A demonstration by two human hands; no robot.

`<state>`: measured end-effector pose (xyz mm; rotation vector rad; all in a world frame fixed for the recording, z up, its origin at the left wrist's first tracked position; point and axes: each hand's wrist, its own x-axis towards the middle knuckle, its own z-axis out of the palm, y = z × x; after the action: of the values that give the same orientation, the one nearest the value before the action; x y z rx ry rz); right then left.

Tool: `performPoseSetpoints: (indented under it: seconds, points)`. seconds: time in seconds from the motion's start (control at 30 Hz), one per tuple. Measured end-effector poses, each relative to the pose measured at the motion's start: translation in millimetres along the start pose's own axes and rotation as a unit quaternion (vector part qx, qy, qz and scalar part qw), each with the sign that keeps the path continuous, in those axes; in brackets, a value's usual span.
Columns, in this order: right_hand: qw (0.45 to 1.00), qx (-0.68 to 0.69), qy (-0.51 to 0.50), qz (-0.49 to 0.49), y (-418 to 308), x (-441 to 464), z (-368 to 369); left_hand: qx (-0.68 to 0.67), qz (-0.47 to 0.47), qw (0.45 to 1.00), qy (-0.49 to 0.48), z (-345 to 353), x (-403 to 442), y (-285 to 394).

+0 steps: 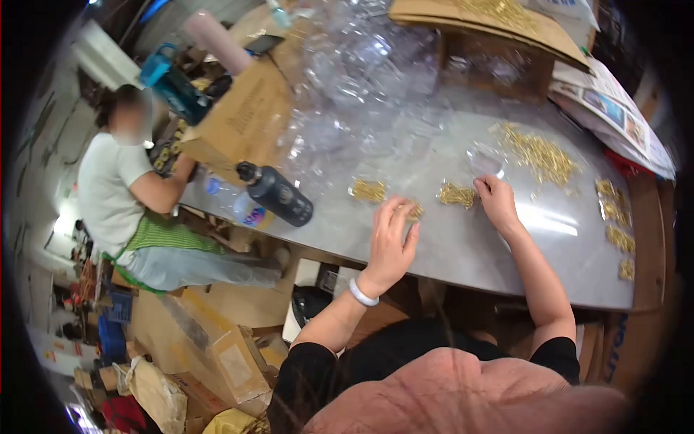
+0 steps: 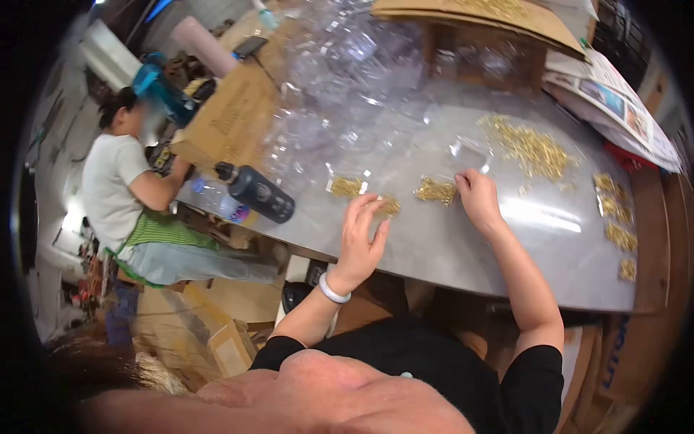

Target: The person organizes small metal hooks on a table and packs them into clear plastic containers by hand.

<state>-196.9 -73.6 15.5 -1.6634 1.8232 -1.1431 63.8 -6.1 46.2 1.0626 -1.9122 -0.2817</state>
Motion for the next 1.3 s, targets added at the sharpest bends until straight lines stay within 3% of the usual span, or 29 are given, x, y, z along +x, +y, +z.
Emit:
performPoseSetpoints:
  seconds: [0.07, 0.13, 0.2, 0.27, 0.4, 0.47, 0.57, 0.73, 0.83, 0.9, 0.97, 1.1, 1.3]
  points:
    - [1.0, 0.004, -0.005, -0.024, 5, 17, 22, -0.009, 0.0, 1.0, 0.018, -16, 18, -7]
    - [0.996, 0.075, -0.042, 0.022, -19, 17, 25, -0.016, 0.02, 0.998, 0.054, -26, 46, -17]
    - [0.989, 0.129, -0.042, 0.065, -26, 13, 24, -0.035, -0.038, 0.998, 0.042, -46, 91, -25]
    - [0.989, 0.142, -0.014, 0.045, -14, 10, 21, -0.201, -0.115, 0.968, 0.094, -49, 148, -55]
    - [0.991, 0.134, -0.017, -0.017, 4, 9, 20, -0.04, -0.03, 0.97, 0.238, -66, 274, -110]
    - [0.991, 0.129, -0.023, -0.04, 2, 8, 21, 0.146, -0.027, 0.955, 0.257, -79, 326, -126]
    - [0.99, 0.135, -0.039, -0.029, 8, 8, 23, 0.132, -0.033, 0.945, 0.298, -95, 386, -141]
    - [0.993, 0.112, -0.04, -0.018, 0, 7, 21, 0.176, -0.086, 0.939, 0.283, -128, 475, -210]
    - [0.995, 0.093, -0.034, -0.025, -7, 7, 20, 0.236, -0.134, 0.929, 0.251, -141, 502, -239]
    - [0.996, 0.078, -0.035, -0.02, -12, 6, 20, 0.212, -0.168, 0.93, 0.247, -158, 525, -273]
    - [0.997, 0.071, -0.038, -0.015, -14, 6, 20, 0.1, -0.202, 0.934, 0.277, -170, 560, -331]
    - [0.997, 0.064, -0.045, -0.005, -15, 4, 19, 0.074, -0.191, 0.931, 0.301, -165, 566, -337]
    - [0.997, 0.052, -0.054, -0.005, -18, 5, 19, 0.154, -0.148, 0.934, 0.287, -143, 556, -301]
